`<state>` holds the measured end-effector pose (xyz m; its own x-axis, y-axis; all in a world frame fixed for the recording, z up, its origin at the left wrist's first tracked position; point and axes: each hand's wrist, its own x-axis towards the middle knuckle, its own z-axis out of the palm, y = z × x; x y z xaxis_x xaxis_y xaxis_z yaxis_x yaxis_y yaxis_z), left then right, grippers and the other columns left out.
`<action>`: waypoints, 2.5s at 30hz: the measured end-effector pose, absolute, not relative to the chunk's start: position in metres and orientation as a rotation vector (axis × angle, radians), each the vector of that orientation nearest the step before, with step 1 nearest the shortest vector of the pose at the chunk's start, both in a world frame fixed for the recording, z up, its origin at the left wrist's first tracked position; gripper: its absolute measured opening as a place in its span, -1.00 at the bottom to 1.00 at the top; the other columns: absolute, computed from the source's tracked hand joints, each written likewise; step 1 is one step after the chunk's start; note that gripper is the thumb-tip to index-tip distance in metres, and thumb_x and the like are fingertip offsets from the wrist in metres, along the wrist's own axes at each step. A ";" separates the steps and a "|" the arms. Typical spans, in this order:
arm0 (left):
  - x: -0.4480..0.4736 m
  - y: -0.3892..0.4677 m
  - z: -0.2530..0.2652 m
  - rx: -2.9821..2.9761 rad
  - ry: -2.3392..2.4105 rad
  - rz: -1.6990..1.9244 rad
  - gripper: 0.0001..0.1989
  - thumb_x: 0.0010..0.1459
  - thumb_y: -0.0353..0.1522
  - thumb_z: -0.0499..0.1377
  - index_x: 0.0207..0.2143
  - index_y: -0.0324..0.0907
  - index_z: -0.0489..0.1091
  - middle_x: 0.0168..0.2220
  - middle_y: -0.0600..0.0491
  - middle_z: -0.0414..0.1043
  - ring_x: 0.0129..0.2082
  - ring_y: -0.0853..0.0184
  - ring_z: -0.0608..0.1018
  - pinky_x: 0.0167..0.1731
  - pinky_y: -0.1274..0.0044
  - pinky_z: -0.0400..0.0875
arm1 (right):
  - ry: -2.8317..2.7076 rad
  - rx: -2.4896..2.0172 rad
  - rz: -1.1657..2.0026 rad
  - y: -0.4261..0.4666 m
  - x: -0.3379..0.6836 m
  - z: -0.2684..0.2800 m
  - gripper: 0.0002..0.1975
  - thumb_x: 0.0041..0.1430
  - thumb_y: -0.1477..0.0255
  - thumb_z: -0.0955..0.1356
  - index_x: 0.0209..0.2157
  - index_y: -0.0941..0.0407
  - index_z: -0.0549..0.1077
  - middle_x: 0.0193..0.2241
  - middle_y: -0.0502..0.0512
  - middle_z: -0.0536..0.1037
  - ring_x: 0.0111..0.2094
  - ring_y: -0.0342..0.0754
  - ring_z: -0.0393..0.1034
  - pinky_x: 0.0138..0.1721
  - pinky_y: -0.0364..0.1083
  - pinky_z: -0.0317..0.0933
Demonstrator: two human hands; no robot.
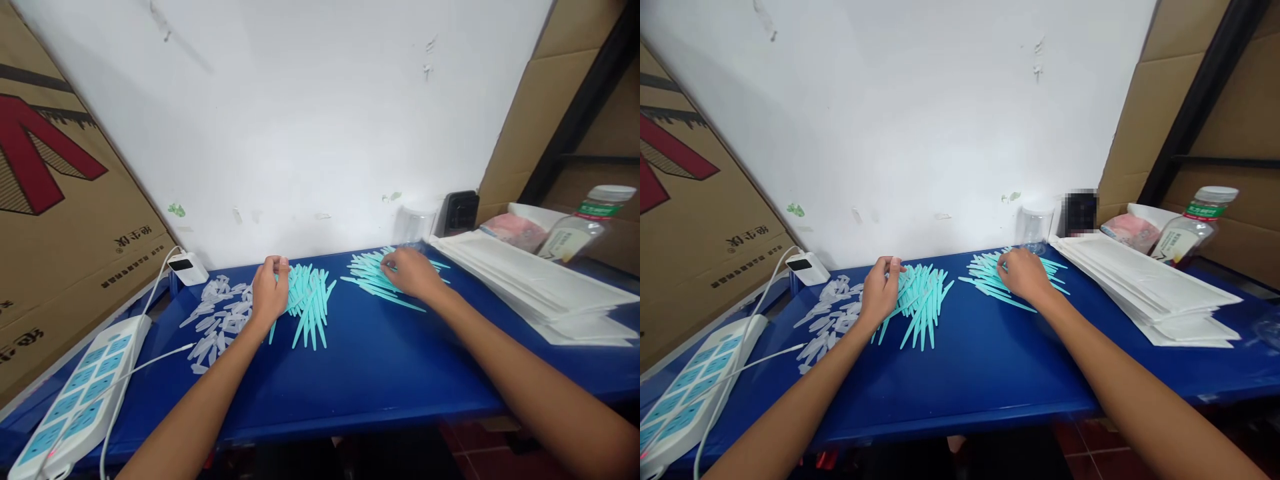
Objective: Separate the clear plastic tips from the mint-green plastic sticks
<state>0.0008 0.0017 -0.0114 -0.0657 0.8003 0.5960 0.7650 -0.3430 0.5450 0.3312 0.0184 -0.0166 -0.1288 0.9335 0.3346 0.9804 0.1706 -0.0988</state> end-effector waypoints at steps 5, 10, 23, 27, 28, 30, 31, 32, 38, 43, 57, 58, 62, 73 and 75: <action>-0.030 0.007 0.013 2.499 2.289 1.054 -0.57 0.45 -0.17 -0.15 -0.06 -0.17 0.43 -0.19 -0.19 0.55 -0.06 -0.02 0.51 -0.09 0.26 0.35 | -2.109 -1.666 -0.171 0.019 0.330 -0.019 -0.76 0.30 0.40 0.32 -0.22 0.14 0.65 -0.27 0.20 0.63 -0.16 0.12 0.43 -0.16 -0.03 0.18; -0.081 0.006 0.033 2.340 2.394 0.307 -0.58 0.36 -0.11 -0.04 -0.07 -0.18 0.46 -0.19 -0.20 0.58 -0.14 -0.03 0.57 -0.24 0.33 0.38 | -2.119 -1.554 -0.068 0.011 0.320 -0.019 -0.75 0.31 0.40 0.30 -0.25 0.15 0.63 -0.29 0.18 0.61 -0.20 0.08 0.43 -0.21 -0.06 0.16; -0.130 -0.057 0.012 2.355 2.347 0.195 -0.34 0.35 0.05 -0.13 0.17 -0.20 0.40 0.10 -0.26 0.48 0.10 -0.14 0.48 -0.01 0.17 0.41 | -2.126 -1.573 0.065 0.003 0.311 -0.012 -0.76 0.28 0.42 0.30 -0.27 0.11 0.63 -0.31 0.13 0.63 -0.31 0.02 0.45 -0.32 -0.09 0.12; -0.131 -0.090 -0.014 2.509 2.201 0.324 -0.32 0.38 0.05 -0.12 0.34 -0.13 0.26 0.31 -0.21 0.27 0.34 -0.10 0.26 0.25 0.10 0.21 | -2.135 -1.550 0.071 0.002 0.310 -0.014 -0.76 0.27 0.42 0.29 -0.29 0.12 0.62 -0.32 0.13 0.63 -0.32 0.00 0.44 -0.32 -0.10 0.13; -0.132 -0.096 -0.021 2.520 2.152 0.336 -0.32 0.38 0.06 -0.09 0.38 -0.08 0.20 0.37 -0.17 0.19 0.38 -0.09 0.20 0.29 0.09 0.16 | -2.140 -1.546 0.073 0.002 0.309 -0.015 -0.76 0.27 0.43 0.29 -0.29 0.12 0.62 -0.32 0.13 0.63 -0.32 0.00 0.44 -0.32 -0.10 0.13; -0.135 -0.102 -0.031 2.527 2.083 0.335 -0.29 0.36 0.06 -0.04 0.44 0.01 0.07 0.46 -0.10 0.00 0.44 -0.09 0.07 0.33 0.05 0.06 | -2.152 -1.544 0.087 0.002 0.308 -0.017 -0.77 0.26 0.43 0.30 -0.29 0.11 0.62 -0.31 0.13 0.63 -0.32 0.00 0.44 -0.32 -0.10 0.12; -0.136 -0.103 -0.036 2.530 2.059 0.331 -0.27 0.35 0.07 -0.02 0.46 0.03 0.02 0.49 -0.08 -0.07 0.45 -0.10 0.03 0.34 0.02 0.03 | -2.155 -1.543 0.103 0.002 0.308 -0.017 -0.78 0.26 0.42 0.31 -0.29 0.11 0.62 -0.31 0.12 0.63 -0.32 0.00 0.44 -0.33 -0.10 0.12; -0.137 -0.102 -0.040 2.529 2.033 0.327 -0.26 0.35 0.07 -0.01 0.47 0.06 -0.02 0.51 -0.06 -0.12 0.46 -0.11 0.00 0.35 0.01 0.01 | -2.155 -1.541 0.124 0.002 0.307 -0.017 -0.78 0.25 0.42 0.31 -0.29 0.10 0.63 -0.32 0.12 0.63 -0.32 0.00 0.44 -0.34 -0.11 0.11; -0.141 -0.087 -0.048 2.427 1.948 0.359 -0.34 0.38 0.04 -0.04 0.44 0.09 0.07 0.46 -0.08 0.01 0.42 -0.08 0.12 0.32 0.03 0.07 | -2.195 -1.416 0.302 0.000 0.302 -0.022 -0.77 0.27 0.36 0.31 -0.30 0.11 0.61 -0.40 0.05 0.60 -0.40 -0.06 0.39 -0.37 -0.13 0.09; -0.141 -0.077 -0.048 2.460 1.943 0.497 -0.42 0.39 0.02 -0.04 0.28 -0.07 0.31 0.25 -0.11 0.32 0.29 0.00 0.30 0.28 0.15 0.15 | -2.231 -1.327 0.348 -0.004 0.289 -0.031 -0.74 0.30 0.31 0.30 -0.29 0.11 0.60 -0.43 0.05 0.57 -0.42 -0.07 0.37 -0.37 -0.13 0.07; -0.139 -0.057 -0.045 2.453 2.019 0.406 -0.52 0.43 -0.04 -0.21 -0.05 -0.13 0.34 -0.06 -0.11 0.45 -0.07 0.05 0.53 -0.11 0.31 0.39 | -2.406 -1.775 0.501 -0.012 0.199 -0.009 -0.27 0.27 -0.21 0.17 -0.44 0.16 0.53 -0.47 0.31 0.56 -0.43 0.15 0.49 -0.48 -0.01 0.15; -0.138 -0.057 -0.044 2.461 2.022 0.389 -0.53 0.43 -0.04 -0.21 -0.07 -0.13 0.34 -0.07 -0.12 0.47 -0.10 0.05 0.54 -0.15 0.33 0.39 | -2.436 -1.793 0.478 -0.010 0.194 -0.007 -0.30 0.28 -0.17 0.19 -0.42 0.18 0.54 -0.43 0.34 0.58 -0.39 0.18 0.51 -0.47 -0.01 0.18; -0.133 -0.056 -0.038 2.486 2.031 0.310 -0.54 0.44 -0.06 -0.24 -0.16 -0.11 0.31 -0.18 -0.10 0.52 -0.22 0.07 0.57 -0.30 0.39 0.35 | -2.514 -1.794 0.459 -0.005 0.184 -0.004 -0.47 0.36 0.06 0.23 -0.33 0.21 0.58 -0.33 0.41 0.63 -0.28 0.21 0.55 -0.43 -0.01 0.23; -0.127 -0.047 -0.028 2.525 2.127 0.129 -0.52 0.46 -0.11 -0.28 -0.13 -0.14 0.33 -0.24 -0.13 0.58 -0.28 0.04 0.62 -0.35 0.40 0.33 | -2.526 -1.763 0.452 -0.014 0.193 -0.009 -0.69 0.38 0.34 0.21 -0.26 0.21 0.52 -0.24 0.42 0.63 -0.23 0.19 0.55 -0.40 -0.05 0.18; -0.127 -0.046 -0.027 2.526 2.166 0.109 -0.52 0.46 -0.12 -0.29 -0.12 -0.14 0.34 -0.24 -0.13 0.59 -0.26 0.04 0.63 -0.33 0.40 0.34 | -2.497 -1.754 0.456 -0.012 0.199 -0.007 -0.70 0.40 0.37 0.18 -0.19 0.23 0.48 -0.19 0.45 0.62 -0.22 0.20 0.54 -0.38 -0.04 0.17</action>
